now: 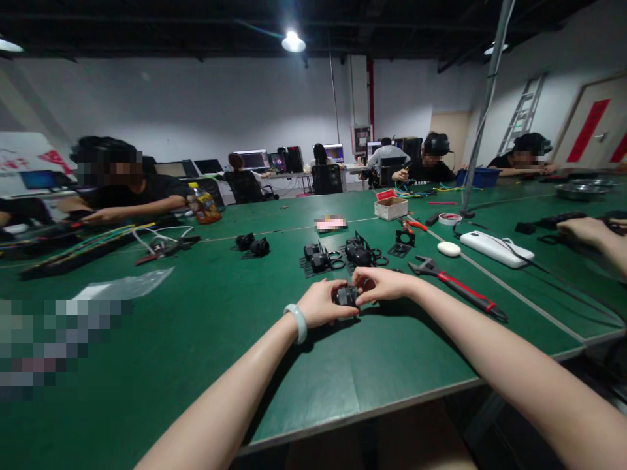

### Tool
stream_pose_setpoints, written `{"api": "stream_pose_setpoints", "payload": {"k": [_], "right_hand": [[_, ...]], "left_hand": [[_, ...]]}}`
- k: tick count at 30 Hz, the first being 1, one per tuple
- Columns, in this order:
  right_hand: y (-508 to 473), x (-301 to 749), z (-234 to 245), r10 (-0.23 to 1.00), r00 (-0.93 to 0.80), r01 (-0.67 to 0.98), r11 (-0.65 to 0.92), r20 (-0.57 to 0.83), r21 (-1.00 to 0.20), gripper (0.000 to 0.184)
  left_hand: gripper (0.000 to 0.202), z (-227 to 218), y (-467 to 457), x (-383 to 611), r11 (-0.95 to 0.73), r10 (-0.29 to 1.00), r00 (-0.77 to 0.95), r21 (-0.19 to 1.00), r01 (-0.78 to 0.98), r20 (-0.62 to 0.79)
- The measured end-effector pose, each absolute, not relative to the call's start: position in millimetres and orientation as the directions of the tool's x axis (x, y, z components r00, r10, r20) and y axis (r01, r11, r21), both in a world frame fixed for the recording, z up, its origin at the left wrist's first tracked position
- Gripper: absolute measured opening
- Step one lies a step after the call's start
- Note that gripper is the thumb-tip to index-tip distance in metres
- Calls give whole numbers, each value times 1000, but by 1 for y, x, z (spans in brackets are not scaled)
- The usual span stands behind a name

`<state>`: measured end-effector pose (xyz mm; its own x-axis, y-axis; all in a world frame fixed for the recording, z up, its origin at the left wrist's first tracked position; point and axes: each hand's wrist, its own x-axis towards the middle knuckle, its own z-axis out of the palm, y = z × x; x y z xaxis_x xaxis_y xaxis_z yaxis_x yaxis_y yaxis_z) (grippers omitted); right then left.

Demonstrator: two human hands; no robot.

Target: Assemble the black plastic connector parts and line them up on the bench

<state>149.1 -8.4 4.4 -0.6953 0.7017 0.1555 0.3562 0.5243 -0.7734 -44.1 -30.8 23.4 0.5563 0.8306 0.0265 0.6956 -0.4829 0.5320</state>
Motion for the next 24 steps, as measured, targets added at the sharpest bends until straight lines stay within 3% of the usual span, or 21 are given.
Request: {"api": "stream_pose_setpoints", "payload": {"k": [13,20,24], "right_hand": [[-10,150,8,686,-717,381,530,119,-758,32],[-9,150,6,715,-689,387,500,118,-775,48],[-10,150,6,710,-693,371,503,128,-780,48]], "left_hand": [[51,20,-28,-45,-496,831,555,514,700,46],[54,21,-29,-45,-478,838,545,524,705,32],[53,22,-30,-45,-481,828,561,539,691,20]]}}
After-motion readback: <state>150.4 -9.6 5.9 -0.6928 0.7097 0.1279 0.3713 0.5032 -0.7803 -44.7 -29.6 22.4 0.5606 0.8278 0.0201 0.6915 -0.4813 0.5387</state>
